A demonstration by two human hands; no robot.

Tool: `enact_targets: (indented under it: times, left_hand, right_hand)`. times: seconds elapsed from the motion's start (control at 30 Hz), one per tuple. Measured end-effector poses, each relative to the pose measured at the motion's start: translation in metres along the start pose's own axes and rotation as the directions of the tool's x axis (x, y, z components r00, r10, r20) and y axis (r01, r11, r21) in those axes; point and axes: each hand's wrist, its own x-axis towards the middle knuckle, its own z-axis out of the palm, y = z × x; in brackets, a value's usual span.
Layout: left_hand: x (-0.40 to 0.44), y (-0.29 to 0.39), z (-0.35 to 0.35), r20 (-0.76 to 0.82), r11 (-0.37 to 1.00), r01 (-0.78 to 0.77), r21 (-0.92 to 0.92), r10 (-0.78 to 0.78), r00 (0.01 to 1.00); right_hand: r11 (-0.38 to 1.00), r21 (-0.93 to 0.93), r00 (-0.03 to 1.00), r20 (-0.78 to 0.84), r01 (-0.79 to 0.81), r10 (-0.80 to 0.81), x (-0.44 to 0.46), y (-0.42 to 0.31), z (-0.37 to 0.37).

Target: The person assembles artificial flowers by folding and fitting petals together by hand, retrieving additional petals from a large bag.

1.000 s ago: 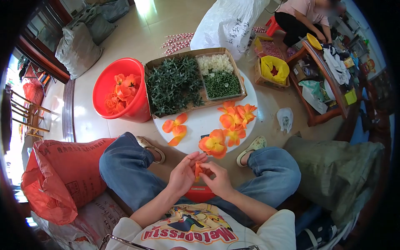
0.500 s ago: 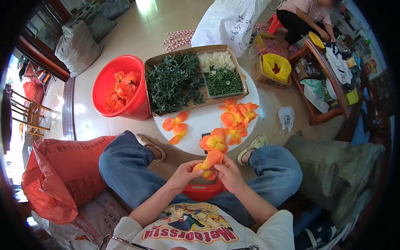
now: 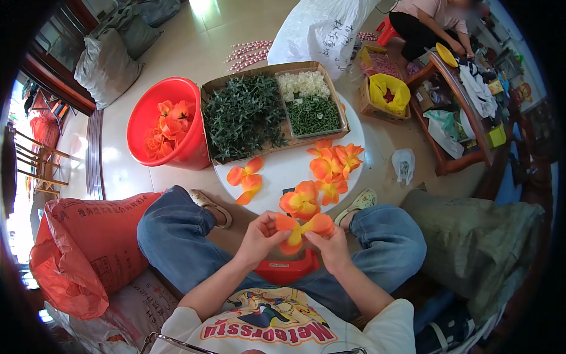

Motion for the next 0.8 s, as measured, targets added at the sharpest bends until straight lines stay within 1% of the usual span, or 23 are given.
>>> enact_targets:
  times: [0.1,0.2,0.3,0.4,0.5,0.6,0.7,0.8]
  left_hand:
    - [0.013,0.011,0.0,-0.009,0.996,-0.036,0.088,0.037,0.999]
    - [0.024,0.028,0.004,-0.008,0.989,-0.027,0.148,0.029,1.0]
    - [0.035,0.033,0.008,0.014,0.994,0.048,0.1,-0.05,0.999]
    - [0.035,0.035,0.008,0.025,0.994,0.086,0.074,-0.088,0.996]
    - [0.038,0.021,0.004,-0.004,0.993,0.07,0.094,-0.07,0.998]
    - [0.042,0.013,0.004,-0.088,0.975,0.088,0.205,-0.071,0.994]
    - [0.045,0.01,0.003,-0.083,0.962,0.069,0.263,-0.049,0.995]
    - [0.047,0.009,0.001,-0.082,0.951,0.039,0.306,-0.014,0.997]
  right_hand:
    - [0.998,0.01,0.997,-0.045,0.057,-0.056,0.008,-0.015,0.013]
    - [0.996,-0.032,0.995,-0.051,0.088,-0.089,0.025,-0.018,0.01]
    - [0.994,-0.016,0.992,-0.068,0.11,-0.111,0.037,-0.022,0.015]
    - [0.991,-0.022,0.985,-0.11,0.129,-0.13,0.04,-0.023,0.018]
    - [0.989,-0.089,0.987,-0.099,0.122,-0.131,0.042,-0.019,0.014]
    - [0.986,-0.11,0.985,-0.1,0.127,-0.139,0.043,-0.015,0.009]
    - [0.986,-0.095,0.984,-0.104,0.134,-0.144,0.045,-0.013,0.005]
    - [0.997,-0.043,0.988,-0.143,0.059,-0.064,0.046,-0.017,0.004]
